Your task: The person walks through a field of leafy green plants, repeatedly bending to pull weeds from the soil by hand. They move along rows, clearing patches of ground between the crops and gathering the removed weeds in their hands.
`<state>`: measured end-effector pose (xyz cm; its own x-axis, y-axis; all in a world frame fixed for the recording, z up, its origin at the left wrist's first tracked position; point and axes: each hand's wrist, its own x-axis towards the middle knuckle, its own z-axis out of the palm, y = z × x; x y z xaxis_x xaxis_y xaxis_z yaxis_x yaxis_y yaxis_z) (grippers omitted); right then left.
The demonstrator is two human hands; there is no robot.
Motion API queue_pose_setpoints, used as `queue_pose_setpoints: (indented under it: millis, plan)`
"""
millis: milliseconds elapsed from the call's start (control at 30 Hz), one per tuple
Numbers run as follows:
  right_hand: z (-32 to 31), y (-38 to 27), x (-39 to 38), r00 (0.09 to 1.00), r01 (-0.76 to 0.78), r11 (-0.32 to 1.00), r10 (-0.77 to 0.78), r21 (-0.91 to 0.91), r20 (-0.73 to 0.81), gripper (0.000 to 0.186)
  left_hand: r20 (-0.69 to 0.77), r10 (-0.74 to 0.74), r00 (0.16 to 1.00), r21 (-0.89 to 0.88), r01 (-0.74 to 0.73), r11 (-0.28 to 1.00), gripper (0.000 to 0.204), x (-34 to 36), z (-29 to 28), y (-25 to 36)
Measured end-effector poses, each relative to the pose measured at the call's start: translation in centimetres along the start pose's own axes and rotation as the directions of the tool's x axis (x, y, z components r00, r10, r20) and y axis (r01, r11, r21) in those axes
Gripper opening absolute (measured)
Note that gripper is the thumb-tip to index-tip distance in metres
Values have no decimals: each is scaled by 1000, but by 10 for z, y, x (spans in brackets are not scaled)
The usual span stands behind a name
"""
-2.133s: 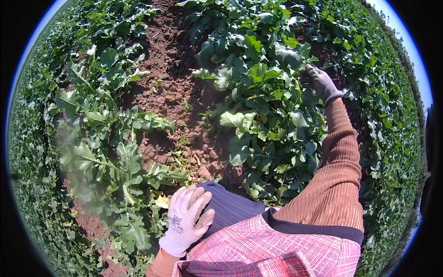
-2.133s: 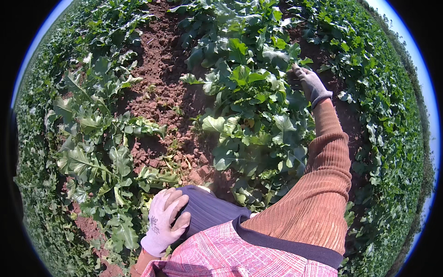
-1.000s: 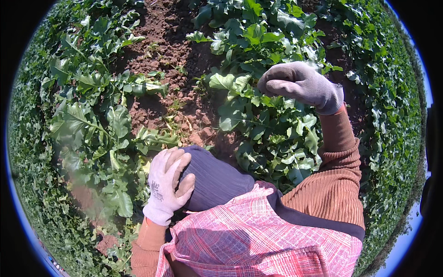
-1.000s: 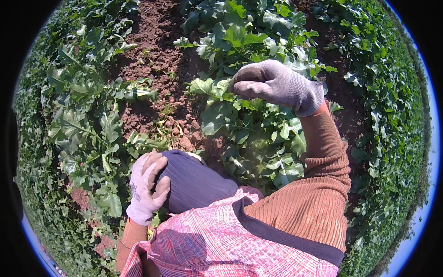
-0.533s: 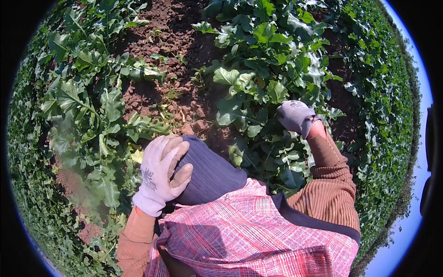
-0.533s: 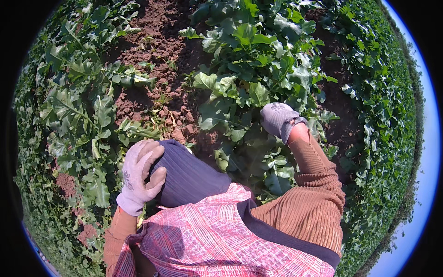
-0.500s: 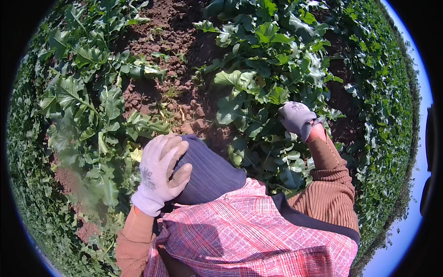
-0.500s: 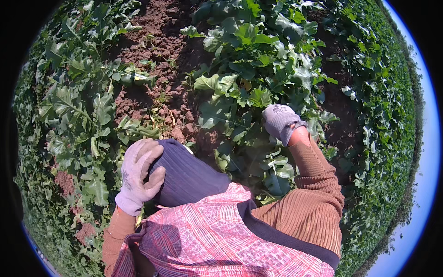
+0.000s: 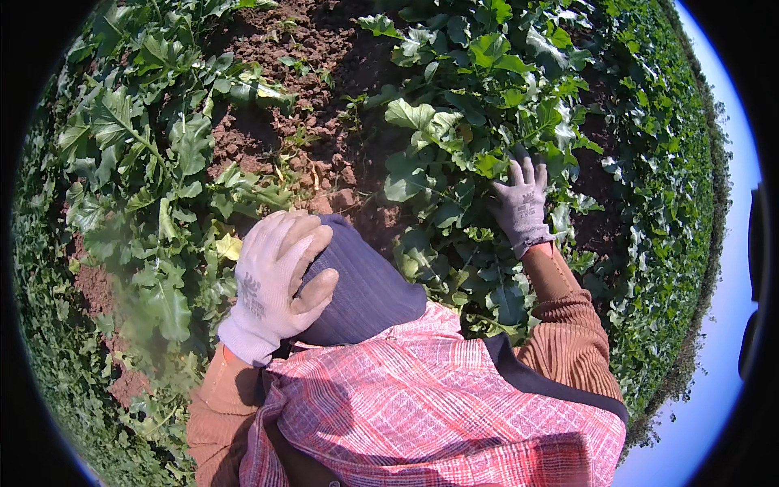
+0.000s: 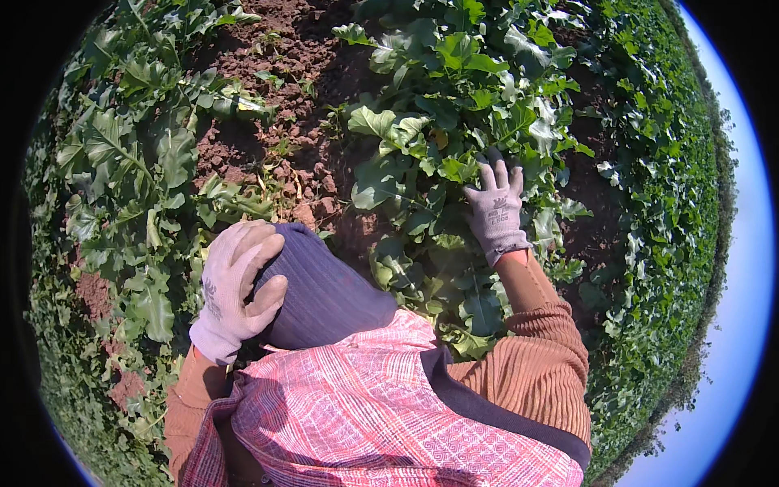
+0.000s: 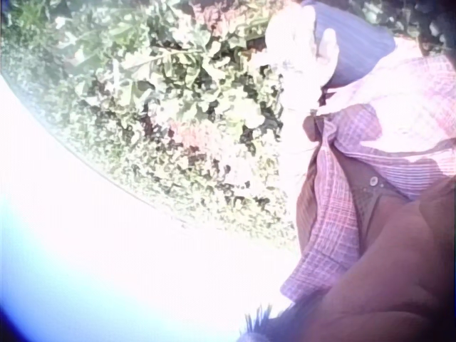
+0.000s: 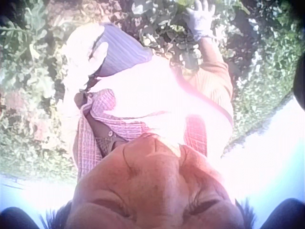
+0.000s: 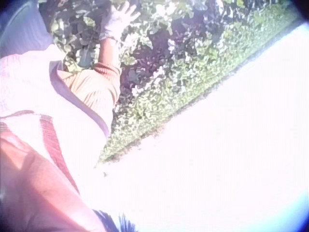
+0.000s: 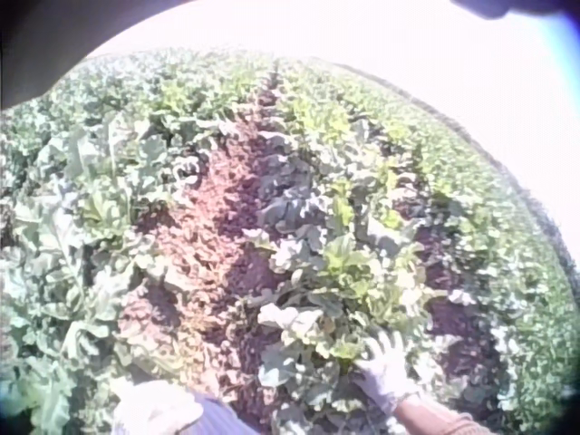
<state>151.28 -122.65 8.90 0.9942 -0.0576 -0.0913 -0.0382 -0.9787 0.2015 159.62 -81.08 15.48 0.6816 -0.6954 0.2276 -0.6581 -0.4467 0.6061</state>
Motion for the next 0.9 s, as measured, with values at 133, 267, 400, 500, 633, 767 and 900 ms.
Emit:
queue_pose_setpoints:
  millis: [133, 267, 400, 500, 633, 767, 900]
  plan:
    - [8, -4, 1, 1000, 0, 990, -2, -140, -16, 24, -9, 7, 1000, 3, -7, 1000, 42, 1, 1, -1]
    - [21, -6, 11, 959, -93, 975, 142, -203, 245, 15, -18, 22, 1000, 12, -22, 1000, 42, 1, 2, 0]
    - [30, -1, 9, 993, -44, 999, 47, 28, -106, 17, -23, 25, 999, 17, -24, 1000, 42, 2, 1, 0]
    - [15, 8, 4, 985, 37, 997, -25, 66, -168, 11, -21, 20, 1000, 10, -20, 1000, 42, 1, 1, 0]
    - [-43, 14, 17, 903, 115, 937, 40, 331, -428, 14, -7, 18, 1000, 17, -18, 1000, 42, 0, 2, 0]
    - [-121, 2, 34, 940, 209, 315, 196, 926, -279, 13, -39, 27, 999, -3, -27, 1000, 41, 2, 2, 2]
    - [-147, -44, 51, 976, 213, 136, -77, 967, -204, 18, -34, 49, 998, -13, -50, 999, 40, 6, -1, 4]
